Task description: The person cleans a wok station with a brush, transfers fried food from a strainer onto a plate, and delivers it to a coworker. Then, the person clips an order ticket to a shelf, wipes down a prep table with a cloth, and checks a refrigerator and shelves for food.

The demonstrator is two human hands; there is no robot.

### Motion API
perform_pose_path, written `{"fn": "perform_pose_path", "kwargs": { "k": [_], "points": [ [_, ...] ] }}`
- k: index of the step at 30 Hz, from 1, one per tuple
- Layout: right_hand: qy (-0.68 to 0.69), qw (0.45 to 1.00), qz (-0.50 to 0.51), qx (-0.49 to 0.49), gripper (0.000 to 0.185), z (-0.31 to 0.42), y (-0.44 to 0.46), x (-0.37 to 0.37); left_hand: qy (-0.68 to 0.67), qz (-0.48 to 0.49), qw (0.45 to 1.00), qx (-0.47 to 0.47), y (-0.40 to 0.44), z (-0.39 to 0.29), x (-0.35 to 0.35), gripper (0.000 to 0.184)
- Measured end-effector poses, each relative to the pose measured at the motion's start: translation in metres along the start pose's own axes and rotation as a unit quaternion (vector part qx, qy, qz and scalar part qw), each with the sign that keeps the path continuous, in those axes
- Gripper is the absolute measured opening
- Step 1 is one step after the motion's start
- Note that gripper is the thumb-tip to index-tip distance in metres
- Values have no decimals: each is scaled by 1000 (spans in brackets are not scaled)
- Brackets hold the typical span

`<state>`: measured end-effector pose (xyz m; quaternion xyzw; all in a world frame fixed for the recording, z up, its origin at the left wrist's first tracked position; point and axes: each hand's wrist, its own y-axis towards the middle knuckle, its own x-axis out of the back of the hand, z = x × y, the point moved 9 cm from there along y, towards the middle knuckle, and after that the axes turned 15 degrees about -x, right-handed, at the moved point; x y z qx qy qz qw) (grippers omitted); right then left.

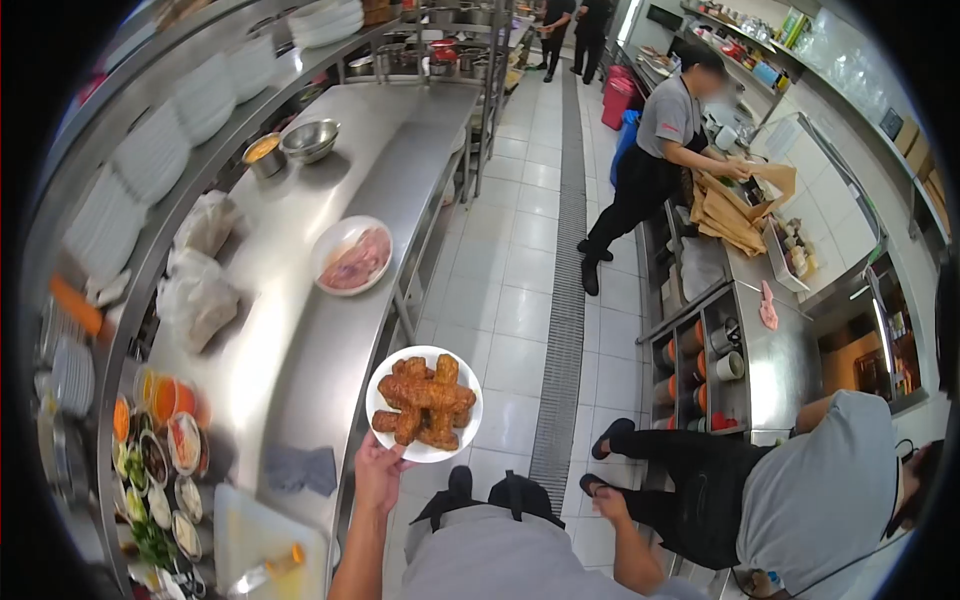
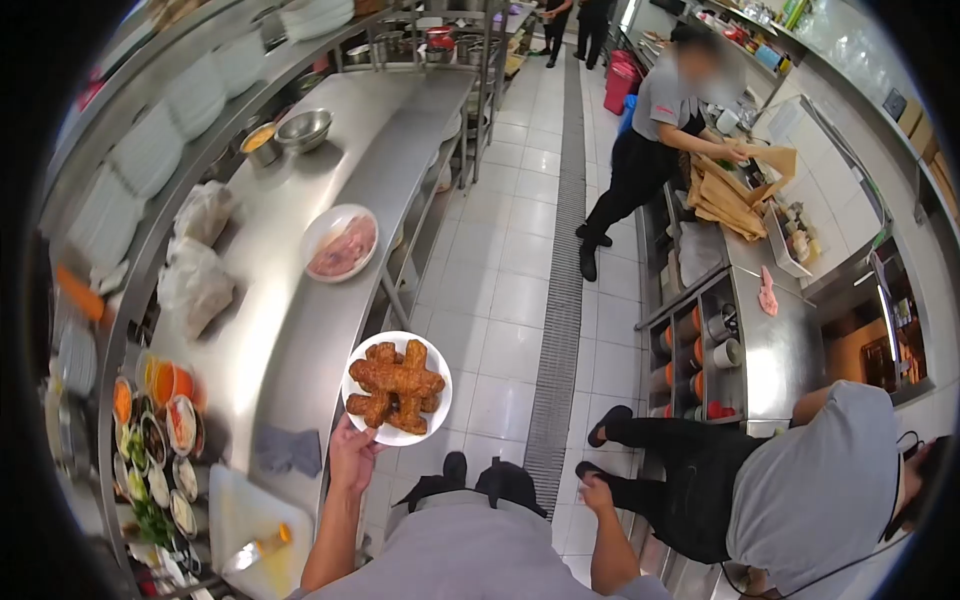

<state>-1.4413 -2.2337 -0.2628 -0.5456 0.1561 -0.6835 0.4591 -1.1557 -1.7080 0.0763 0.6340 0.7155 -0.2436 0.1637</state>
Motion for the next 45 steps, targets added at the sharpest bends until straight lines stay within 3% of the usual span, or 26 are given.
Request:
{"fn": "perform_pose_path", "kwargs": {
  "k": [2, 3, 6, 9, 11, 15, 16, 17, 18, 19, 20, 22, 24, 25, 28, 33, 35, 36, 37, 38, 42, 45],
  "points": [
    [93, 981, 64, -156, 25, -13, -49, 1, 10, 14, 1000, 15, 45, 10, -19, 44],
    [73, 971, 97, -206, 22, -28, -53, -5, 8, 17, 1000, 14, 68, 12, -34, 44],
    [112, 907, 136, -382, 21, -63, -84, -11, 4, 31, 999, 27, 132, 28, -67, 44],
    [169, 865, 148, -449, 21, -94, -80, -19, 11, 46, 998, 35, 185, 48, -92, 45],
    [142, 894, 204, -373, 19, -79, -41, -19, -1, 39, 999, 27, 222, 58, -115, 45],
    [84, 917, 177, -349, 19, 22, 66, 36, -5, 11, 1000, 22, 290, 75, -152, 47],
    [-87, 950, 183, -238, 22, 62, 107, 56, -7, 12, 1000, 22, 304, 79, -158, 47],
    [-257, 947, 150, -122, 25, 104, 145, 77, -9, 6, 1000, 19, 321, 81, -165, 48],
    [-534, 830, 108, 119, 27, 162, 182, 80, -11, 0, 1000, 12, 339, 83, -172, 48],
    [-147, 985, 92, 8, 28, 198, 219, 117, -12, 1, 1000, 8, 357, 85, -179, 48],
    [267, 956, 65, -100, 29, 212, 249, 149, -16, 3, 1000, 2, 375, 86, -187, 48],
    [144, 986, -45, -66, 34, 352, 252, 208, -13, 5, 1000, 8, 410, 88, -201, 47],
    [149, 987, -62, -8, 36, 425, 291, 236, -3, 6, 1000, 5, 448, 90, -216, 46],
    [153, 984, -77, 41, 37, 455, 302, 243, -1, 10, 1000, 11, 468, 94, -220, 46],
    [165, 981, -80, 60, 37, 498, 334, 252, -15, 19, 1000, 17, 528, 99, -246, 46],
    [159, 984, -22, -80, 39, 470, 352, 222, 10, 49, 998, 33, 629, 116, -300, 45],
    [143, 982, -11, -122, 32, 413, 361, 189, 13, 66, 997, 33, 674, 123, -324, 43],
    [-238, 971, -13, 1, 26, 401, 379, 160, 14, 70, 997, 33, 697, 127, -334, 43],
    [-211, 971, 108, -42, 18, 357, 379, 130, 13, 81, 996, 38, 718, 131, -348, 42],
    [-341, 929, 131, 59, 14, 398, 339, 134, 10, 93, 995, 43, 740, 139, -360, 42],
    [-121, 975, 133, -133, 17, 431, 337, 140, 11, 109, 993, 36, 823, 161, -415, 41],
    [-87, 975, 144, -143, 20, 478, 386, 154, 2, 105, 994, 32, 873, 173, -459, 39]
  ]
}}
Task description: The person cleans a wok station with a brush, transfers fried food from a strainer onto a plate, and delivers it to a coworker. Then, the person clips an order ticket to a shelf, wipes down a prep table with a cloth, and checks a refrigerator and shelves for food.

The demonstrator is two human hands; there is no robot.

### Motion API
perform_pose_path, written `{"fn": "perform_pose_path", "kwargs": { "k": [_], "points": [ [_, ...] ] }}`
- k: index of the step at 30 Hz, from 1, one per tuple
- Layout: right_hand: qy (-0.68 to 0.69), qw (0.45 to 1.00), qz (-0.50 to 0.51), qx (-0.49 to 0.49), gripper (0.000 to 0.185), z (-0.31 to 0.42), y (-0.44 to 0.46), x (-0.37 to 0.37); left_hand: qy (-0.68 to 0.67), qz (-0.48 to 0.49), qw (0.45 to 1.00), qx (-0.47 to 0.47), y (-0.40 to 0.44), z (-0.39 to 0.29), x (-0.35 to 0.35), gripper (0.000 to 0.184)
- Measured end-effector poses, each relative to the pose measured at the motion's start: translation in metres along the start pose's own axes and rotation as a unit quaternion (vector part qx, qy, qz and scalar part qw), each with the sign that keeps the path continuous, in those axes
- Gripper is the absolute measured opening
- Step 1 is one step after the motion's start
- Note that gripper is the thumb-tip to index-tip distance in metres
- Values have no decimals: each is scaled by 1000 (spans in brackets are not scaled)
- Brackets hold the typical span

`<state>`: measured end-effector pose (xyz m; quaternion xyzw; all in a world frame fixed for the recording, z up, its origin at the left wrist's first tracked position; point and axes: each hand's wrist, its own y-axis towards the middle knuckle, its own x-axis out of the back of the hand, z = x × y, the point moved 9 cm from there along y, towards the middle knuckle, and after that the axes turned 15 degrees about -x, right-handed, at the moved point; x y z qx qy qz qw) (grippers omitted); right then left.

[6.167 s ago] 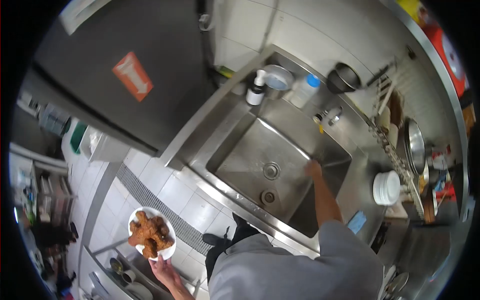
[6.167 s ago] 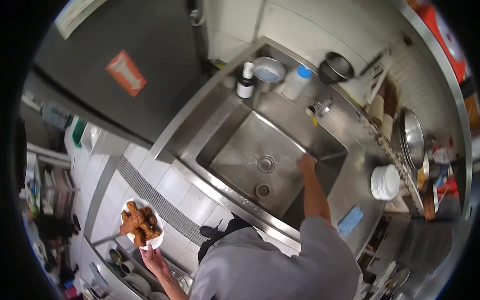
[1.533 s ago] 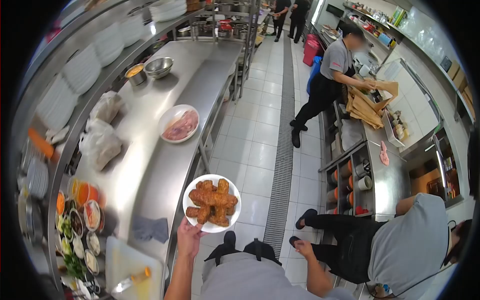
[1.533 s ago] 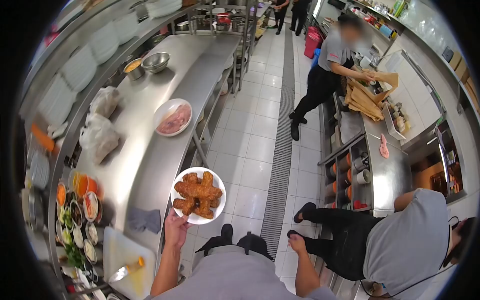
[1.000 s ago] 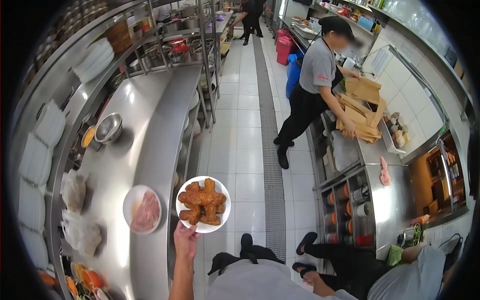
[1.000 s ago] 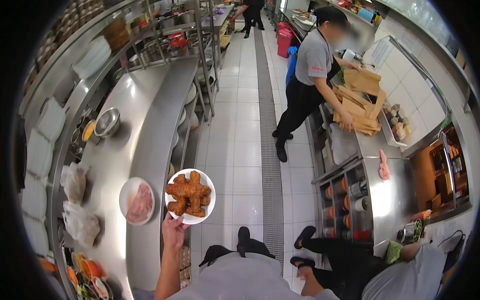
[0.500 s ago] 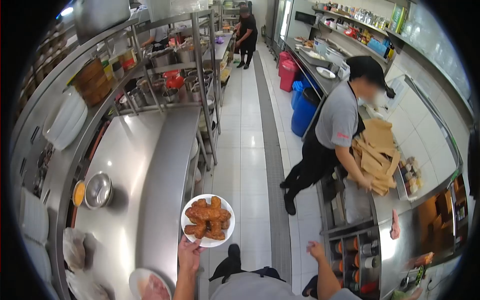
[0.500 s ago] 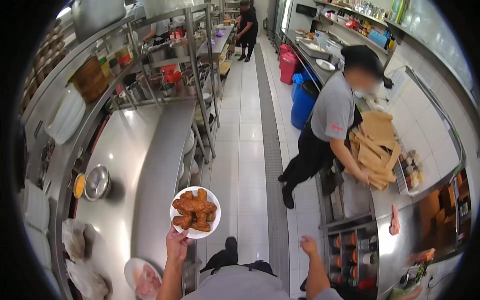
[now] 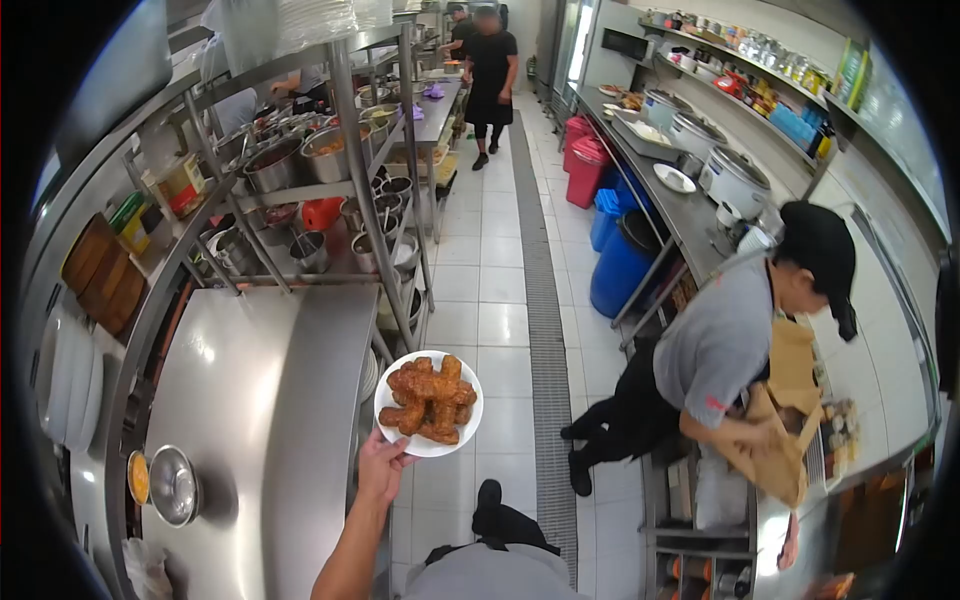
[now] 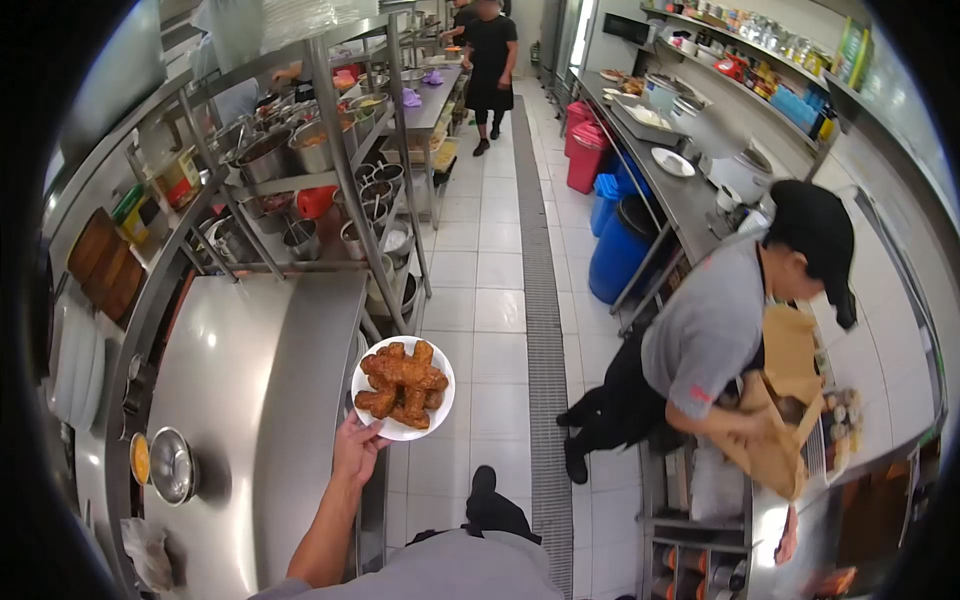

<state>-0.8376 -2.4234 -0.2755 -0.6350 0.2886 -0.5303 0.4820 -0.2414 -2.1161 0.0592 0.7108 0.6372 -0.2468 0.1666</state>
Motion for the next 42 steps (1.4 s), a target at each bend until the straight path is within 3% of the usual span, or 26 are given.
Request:
{"fn": "perform_pose_path", "kwargs": {
  "k": [3, 5, 6, 7, 8, 9, 13, 17, 21, 24, 27, 28, 29, 32, 37, 42],
  "points": [
    [-126, 986, -11, 106, 24, 76, 36, 43, 1, 3, 1000, -3, 56, 14, -21, 40],
    [-319, 912, -53, 252, 26, 146, 71, 74, -25, 1, 1000, -1, 91, 26, -37, 40],
    [-344, 888, -62, 298, 27, 161, 124, 82, -35, -6, 999, -9, 106, 29, -45, 40],
    [-29, 968, -2, 247, 26, 181, 189, 109, -37, -10, 999, -10, 121, 33, -50, 40],
    [121, 980, 41, 153, 26, 231, 176, 152, -34, -12, 999, -7, 140, 38, -56, 38],
    [286, 954, 59, 64, 28, 286, 153, 199, -31, -14, 999, -4, 160, 43, -62, 37],
    [341, 923, -1, 177, 29, 470, 153, 325, -17, -15, 1000, 5, 236, 63, -79, 38],
    [326, 930, -19, 168, 32, 570, 147, 402, -52, -14, 999, -4, 338, 81, -105, 37],
    [342, 931, -36, 123, 30, 589, 142, 437, -54, 14, 998, -14, 435, 92, -140, 39],
    [339, 939, -32, 50, 25, 556, 154, 443, -55, 21, 998, -21, 513, 105, -167, 39],
    [444, 895, 24, 34, 11, 511, 187, 420, -58, 19, 998, -29, 594, 115, -187, 39],
    [392, 917, 54, 49, 18, 498, 199, 411, -64, 13, 997, -33, 620, 120, -194, 40],
    [430, 894, 119, -37, 15, 477, 213, 395, -62, 16, 997, -32, 646, 127, -201, 40],
    [352, 924, 103, -106, 11, 466, 200, 400, -80, 12, 995, -58, 719, 136, -217, 45],
    [286, 947, 96, -105, 18, 514, 215, 470, -64, -23, 995, -71, 810, 144, -233, 45],
    [323, 936, 110, -83, 31, 633, 264, 592, -68, -76, 990, -99, 884, 151, -223, 45]
  ]
}}
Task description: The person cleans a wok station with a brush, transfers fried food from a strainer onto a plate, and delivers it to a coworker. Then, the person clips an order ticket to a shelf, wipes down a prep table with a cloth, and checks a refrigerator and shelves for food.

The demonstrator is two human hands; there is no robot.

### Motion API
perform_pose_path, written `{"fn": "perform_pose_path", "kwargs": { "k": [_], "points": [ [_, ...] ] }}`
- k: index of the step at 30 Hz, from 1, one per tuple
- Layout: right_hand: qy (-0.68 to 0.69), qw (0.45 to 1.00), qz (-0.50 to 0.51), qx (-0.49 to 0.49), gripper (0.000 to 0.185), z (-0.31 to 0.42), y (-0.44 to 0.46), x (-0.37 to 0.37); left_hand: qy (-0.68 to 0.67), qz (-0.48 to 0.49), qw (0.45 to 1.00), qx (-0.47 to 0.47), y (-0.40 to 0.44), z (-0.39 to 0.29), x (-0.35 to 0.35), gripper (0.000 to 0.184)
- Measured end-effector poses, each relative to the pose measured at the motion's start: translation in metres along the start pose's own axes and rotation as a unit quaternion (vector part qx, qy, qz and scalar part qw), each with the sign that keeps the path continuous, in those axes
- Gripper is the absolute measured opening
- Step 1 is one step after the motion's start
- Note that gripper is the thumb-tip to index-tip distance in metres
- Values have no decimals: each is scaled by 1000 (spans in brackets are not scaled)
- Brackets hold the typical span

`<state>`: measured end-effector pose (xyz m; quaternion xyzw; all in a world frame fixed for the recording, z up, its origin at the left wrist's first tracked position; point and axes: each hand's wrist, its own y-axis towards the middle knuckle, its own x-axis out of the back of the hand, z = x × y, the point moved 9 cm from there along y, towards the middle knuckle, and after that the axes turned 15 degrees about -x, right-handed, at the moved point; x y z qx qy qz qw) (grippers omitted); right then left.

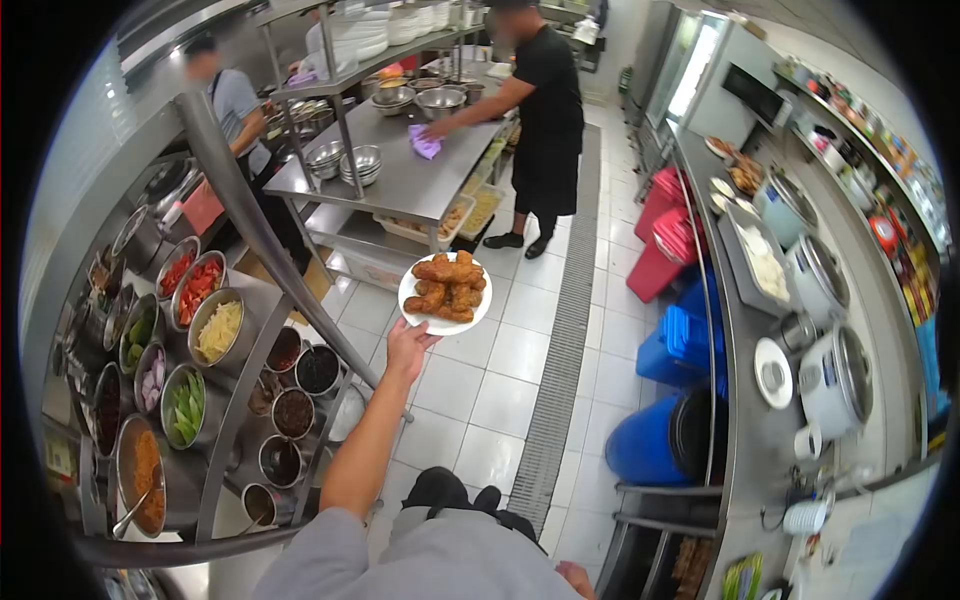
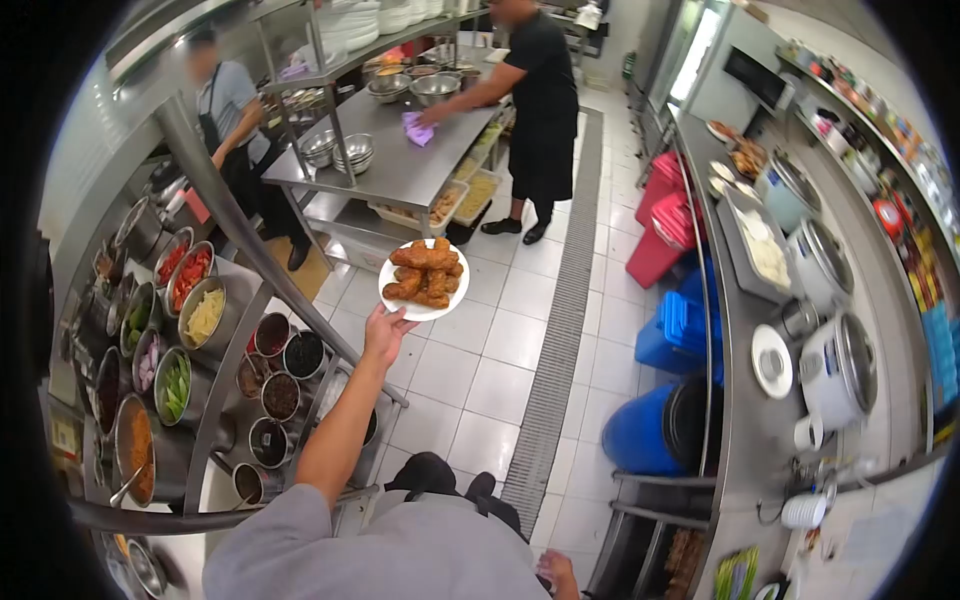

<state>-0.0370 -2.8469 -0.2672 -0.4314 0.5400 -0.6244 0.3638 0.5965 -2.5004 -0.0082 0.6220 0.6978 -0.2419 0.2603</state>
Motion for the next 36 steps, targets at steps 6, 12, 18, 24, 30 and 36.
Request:
{"fn": "perform_pose_path", "kwargs": {
  "k": [6, 12, 18, 24, 30, 36],
  "points": [
    [-87, 983, -3, 164, 47, 283, -41, -30, 9, -44, 999, -13, 86, 28, 10, 40],
    [-145, 970, -50, 190, 46, 427, -51, -70, -18, -75, 997, -18, 180, 58, 36, 42],
    [-148, 981, -67, 105, 43, 457, -24, -73, -2, -100, 995, -17, 274, 75, 56, 41],
    [-201, 977, -58, 32, 31, 473, -4, -54, -2, -136, 991, -21, 349, 102, 79, 45],
    [-415, 904, -63, 77, 21, 568, -39, -57, -11, -206, 978, -30, 373, 123, 102, 52],
    [-323, 945, -11, 47, 25, 746, 54, -72, 59, -235, 970, -38, 373, 120, 93, 42]
  ]
}}
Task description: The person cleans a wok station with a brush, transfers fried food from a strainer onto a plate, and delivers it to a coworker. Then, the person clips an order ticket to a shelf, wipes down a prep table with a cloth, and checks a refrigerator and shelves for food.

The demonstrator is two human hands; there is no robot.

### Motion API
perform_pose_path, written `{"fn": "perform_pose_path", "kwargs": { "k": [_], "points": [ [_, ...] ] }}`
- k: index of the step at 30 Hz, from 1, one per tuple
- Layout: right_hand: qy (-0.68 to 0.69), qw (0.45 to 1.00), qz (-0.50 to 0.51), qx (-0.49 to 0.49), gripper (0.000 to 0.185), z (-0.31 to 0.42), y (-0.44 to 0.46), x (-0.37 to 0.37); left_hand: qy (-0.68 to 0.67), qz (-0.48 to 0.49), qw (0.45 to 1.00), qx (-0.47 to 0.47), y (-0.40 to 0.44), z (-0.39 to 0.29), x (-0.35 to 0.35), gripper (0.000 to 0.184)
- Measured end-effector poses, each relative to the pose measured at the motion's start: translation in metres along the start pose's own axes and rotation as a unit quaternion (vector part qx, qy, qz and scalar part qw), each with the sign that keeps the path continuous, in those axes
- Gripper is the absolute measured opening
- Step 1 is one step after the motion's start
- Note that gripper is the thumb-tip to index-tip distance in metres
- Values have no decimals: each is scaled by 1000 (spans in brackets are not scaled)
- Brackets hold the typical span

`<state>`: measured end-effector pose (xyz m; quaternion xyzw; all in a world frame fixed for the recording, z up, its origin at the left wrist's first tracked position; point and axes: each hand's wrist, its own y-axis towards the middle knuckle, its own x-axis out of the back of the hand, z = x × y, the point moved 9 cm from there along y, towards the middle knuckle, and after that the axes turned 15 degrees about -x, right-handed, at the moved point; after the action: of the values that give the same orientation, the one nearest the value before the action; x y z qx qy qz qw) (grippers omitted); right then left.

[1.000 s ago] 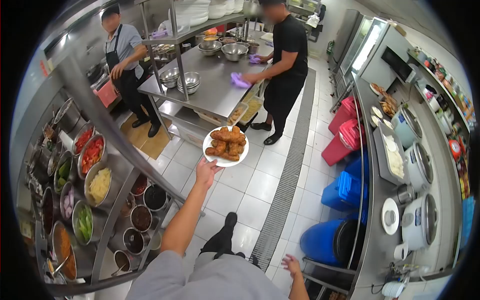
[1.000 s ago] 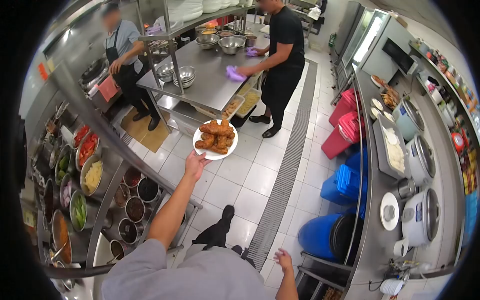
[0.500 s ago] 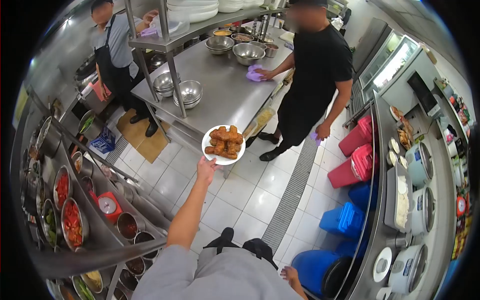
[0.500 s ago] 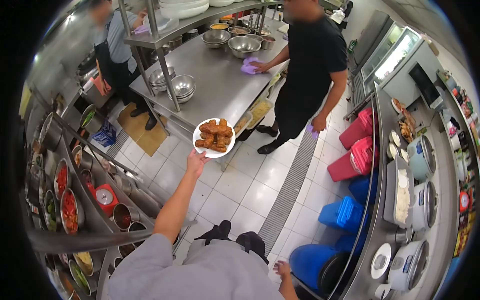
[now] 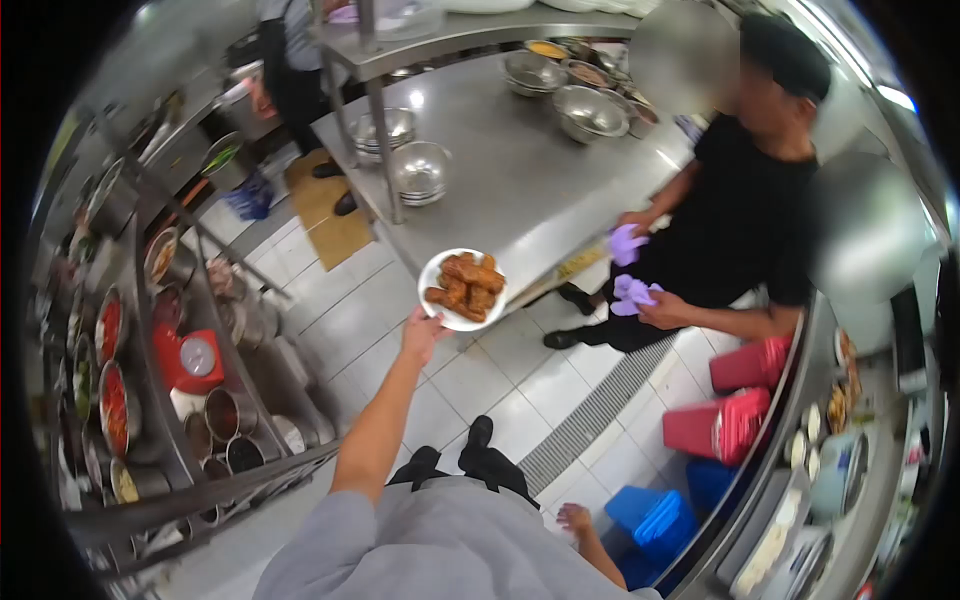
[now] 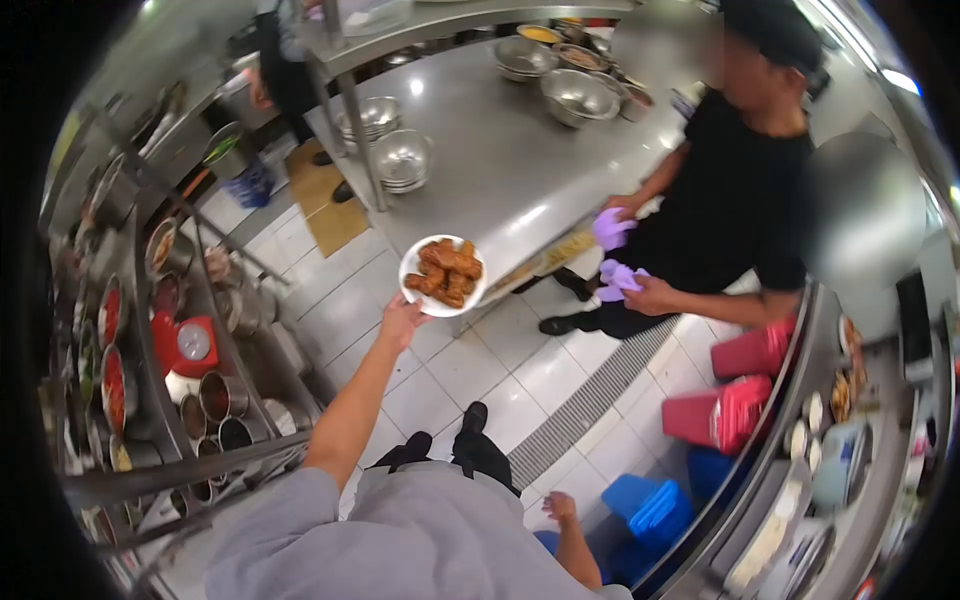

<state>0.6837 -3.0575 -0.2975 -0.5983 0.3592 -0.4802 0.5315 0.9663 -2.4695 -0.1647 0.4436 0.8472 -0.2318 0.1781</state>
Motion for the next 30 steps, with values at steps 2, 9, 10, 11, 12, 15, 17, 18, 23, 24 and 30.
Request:
{"fn": "perform_pose_path", "kwargs": {
  "k": [2, 9, 10, 11, 12, 15, 17, 18, 23, 24, 30],
  "points": [
    [-10, 992, -37, 122, 33, 85, -14, 31, 14, -26, 1000, 1, 3, 10, 0, 38],
    [-193, 974, -1, 122, 29, 306, -15, 48, 174, -271, 936, -140, 39, 28, -11, 47],
    [-239, 964, 6, 121, 28, 327, -15, 43, 193, -309, 922, -127, 34, 18, -24, 43],
    [-268, 953, 9, 141, 25, 349, -1, 47, 210, -339, 910, -110, 34, 15, -34, 40],
    [-285, 945, 8, 160, 23, 351, 17, 51, 201, -346, 908, -122, 34, 18, -37, 39],
    [-302, 933, -1, 198, 16, 351, 71, 97, 180, -342, 912, -135, 35, 17, -57, 38],
    [-339, 921, 10, 192, 26, 362, 25, 85, 206, -326, 903, -189, 50, 17, -73, 36],
    [-482, 783, 25, 393, 21, 371, -6, 59, 152, -294, 925, -185, 59, 19, -79, 33],
    [-208, 949, -34, 233, 24, 370, 18, 89, 97, -252, 961, -64, 60, 20, -100, 39],
    [-166, 959, -12, 228, 24, 368, 18, 85, 89, -232, 966, -76, 58, 14, -106, 41],
    [-48, 957, 114, 263, 24, 319, 82, 95, 38, -178, 979, -93, 99, 38, -109, 49]
  ]
}}
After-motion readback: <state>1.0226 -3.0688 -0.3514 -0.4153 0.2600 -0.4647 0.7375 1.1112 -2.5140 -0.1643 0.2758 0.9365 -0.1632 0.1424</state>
